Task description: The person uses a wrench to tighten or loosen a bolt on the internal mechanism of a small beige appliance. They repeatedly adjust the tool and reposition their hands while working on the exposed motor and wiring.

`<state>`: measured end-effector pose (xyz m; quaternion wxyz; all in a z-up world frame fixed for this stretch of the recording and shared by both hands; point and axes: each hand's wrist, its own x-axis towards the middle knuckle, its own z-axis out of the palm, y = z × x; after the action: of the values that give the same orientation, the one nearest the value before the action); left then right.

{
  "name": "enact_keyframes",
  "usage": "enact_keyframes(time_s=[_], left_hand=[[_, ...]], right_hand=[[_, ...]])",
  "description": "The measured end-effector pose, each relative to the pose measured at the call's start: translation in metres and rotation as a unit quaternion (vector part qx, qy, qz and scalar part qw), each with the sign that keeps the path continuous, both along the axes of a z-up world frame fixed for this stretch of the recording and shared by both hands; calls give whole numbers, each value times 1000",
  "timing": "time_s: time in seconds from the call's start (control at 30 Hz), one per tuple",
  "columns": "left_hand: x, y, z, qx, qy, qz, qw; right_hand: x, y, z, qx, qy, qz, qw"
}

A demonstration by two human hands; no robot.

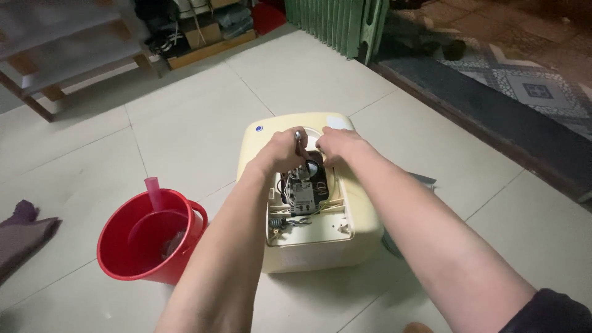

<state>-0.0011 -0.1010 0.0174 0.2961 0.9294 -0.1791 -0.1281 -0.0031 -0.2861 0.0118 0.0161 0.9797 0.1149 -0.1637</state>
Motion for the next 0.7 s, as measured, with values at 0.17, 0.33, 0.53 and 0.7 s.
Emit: enact_keyframes(time_s=[0.17,0.33,0.53,0.7], left_hand=[[1,6,3,-2,17,-6,1000],[1,13,0,19,9,1,1000],[0,19,-5,-77,26,35,996],[-4,15,-4,-23,25,24,999]], right_hand=[[3,0,-5,4,-6,-3,1000],[3,3,-1,1,2,1,1000],[4,3,-2,-13,3,-8,1000],[10,3,-8,-6,-3,-17,1000]])
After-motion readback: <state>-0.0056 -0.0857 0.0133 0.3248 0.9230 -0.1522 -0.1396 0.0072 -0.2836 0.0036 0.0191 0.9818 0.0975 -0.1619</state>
